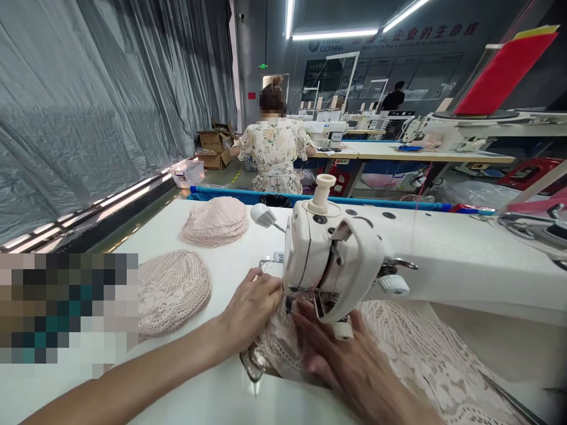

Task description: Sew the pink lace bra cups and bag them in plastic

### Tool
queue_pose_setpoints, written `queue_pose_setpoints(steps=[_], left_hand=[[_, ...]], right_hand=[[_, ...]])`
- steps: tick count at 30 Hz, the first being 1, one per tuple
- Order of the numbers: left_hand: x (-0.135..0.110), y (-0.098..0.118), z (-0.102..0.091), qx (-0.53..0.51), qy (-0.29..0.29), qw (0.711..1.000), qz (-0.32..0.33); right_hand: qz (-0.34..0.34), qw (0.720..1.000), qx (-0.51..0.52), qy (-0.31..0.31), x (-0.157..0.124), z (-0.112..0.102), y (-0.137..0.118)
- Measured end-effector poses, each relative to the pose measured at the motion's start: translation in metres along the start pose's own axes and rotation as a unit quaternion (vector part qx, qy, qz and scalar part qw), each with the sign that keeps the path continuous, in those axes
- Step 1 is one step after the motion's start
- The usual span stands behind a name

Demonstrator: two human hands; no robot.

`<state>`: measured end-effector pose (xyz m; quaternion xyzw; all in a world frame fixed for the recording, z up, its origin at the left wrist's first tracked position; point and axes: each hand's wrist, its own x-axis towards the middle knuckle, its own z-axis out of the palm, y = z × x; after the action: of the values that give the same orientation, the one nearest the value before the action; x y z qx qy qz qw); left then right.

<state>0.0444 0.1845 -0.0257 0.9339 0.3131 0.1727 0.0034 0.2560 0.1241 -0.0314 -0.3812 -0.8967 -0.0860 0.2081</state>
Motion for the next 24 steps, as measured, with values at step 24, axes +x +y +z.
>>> queue_pose_setpoints(steps=[24], left_hand=[[-0.057, 0.033, -0.015, 0.049, 0.037, 0.998, 0.026]], right_hand=[[-0.047, 0.996, 0.063, 0.035, -0.018, 0.002, -0.026]])
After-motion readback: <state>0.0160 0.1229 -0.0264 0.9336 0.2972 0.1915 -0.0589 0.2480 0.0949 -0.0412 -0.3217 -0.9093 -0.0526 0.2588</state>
